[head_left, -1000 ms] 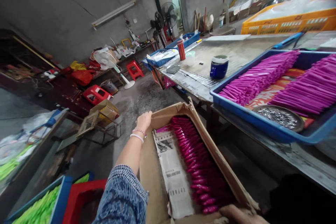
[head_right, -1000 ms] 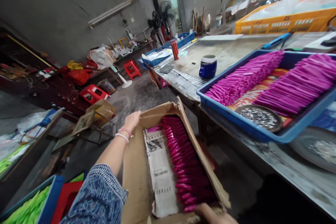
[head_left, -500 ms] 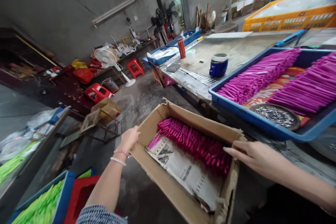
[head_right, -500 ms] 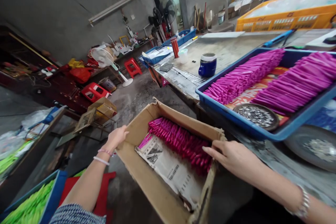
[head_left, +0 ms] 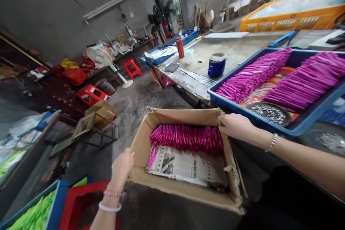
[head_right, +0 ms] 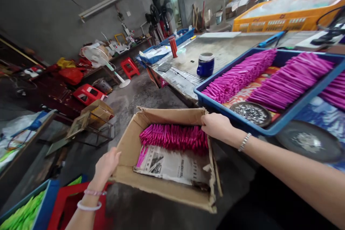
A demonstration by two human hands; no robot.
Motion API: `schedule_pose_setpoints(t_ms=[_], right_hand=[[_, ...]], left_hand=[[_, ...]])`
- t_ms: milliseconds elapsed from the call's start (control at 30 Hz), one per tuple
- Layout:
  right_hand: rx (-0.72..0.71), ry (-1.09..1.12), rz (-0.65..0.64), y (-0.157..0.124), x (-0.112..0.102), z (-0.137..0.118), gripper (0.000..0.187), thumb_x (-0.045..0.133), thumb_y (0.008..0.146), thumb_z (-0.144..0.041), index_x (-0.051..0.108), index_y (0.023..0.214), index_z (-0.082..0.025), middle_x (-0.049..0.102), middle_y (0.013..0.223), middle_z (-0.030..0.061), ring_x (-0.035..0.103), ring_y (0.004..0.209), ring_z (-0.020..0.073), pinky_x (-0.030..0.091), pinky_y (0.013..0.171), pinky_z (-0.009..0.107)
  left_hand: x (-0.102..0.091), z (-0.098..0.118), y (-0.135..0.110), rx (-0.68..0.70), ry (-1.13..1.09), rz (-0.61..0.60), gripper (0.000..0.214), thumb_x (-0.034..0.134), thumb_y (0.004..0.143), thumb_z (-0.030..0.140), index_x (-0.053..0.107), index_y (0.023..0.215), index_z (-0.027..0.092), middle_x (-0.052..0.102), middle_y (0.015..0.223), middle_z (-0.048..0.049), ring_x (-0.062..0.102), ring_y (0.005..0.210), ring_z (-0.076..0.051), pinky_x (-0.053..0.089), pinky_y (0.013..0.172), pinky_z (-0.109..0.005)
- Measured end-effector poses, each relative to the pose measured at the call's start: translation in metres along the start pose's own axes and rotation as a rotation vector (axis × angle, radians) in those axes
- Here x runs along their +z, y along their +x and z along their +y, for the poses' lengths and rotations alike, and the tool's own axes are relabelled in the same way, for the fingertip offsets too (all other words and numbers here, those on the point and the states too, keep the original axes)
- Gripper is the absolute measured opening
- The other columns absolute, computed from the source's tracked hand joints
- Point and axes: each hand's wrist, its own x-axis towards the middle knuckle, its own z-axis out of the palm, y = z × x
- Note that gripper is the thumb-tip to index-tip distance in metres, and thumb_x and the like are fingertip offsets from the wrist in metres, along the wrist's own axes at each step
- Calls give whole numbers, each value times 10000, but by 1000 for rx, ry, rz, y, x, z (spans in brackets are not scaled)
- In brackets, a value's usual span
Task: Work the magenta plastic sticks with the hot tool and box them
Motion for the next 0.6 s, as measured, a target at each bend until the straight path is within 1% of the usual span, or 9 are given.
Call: schedule_pose_setpoints(t_ms=[100, 200, 367, 600], right_hand=[[8, -60, 13, 9, -10, -9, 106, 620, 976, -180, 664, 902, -119, 658, 861, 55, 653, 822, 216, 536, 710, 325], [-8, -113, 20, 20, -16, -13, 142, 618, 1017, -208, 656, 928, -104, 649, 878, 47, 655, 816, 195, 573, 737, 329], [-35, -184, 52, 39, -18, -14, 120, 601, 1035, -196, 653, 991, -97, 648, 924, 51, 661, 856, 196, 584, 759, 327], [-31, -220, 50, 62, -26, -23, 134, 621, 1029, -206, 654, 963, -95, 655, 943, 58, 660, 876, 200, 585, 780, 349]], left_hand=[[7, -2, -12, -17, -7, -6, 285, 321, 1022, 315, 560, 1032, 161, 733, 977, -150, 708, 909, -292, 437, 679, -336], [14, -1, -25, -31, -23, -12, 278, 330, 1024, 314, 557, 1032, 155, 732, 981, -147, 705, 913, -290, 424, 680, -334], [20, 6, -49, -44, -60, -39, 275, 333, 1029, 315, 555, 1017, 154, 729, 978, -138, 700, 951, -277, 407, 693, -316], [15, 25, -86, -80, -98, -113, 233, 369, 1022, 295, 550, 982, 154, 732, 951, -130, 710, 916, -269, 388, 671, -309]])
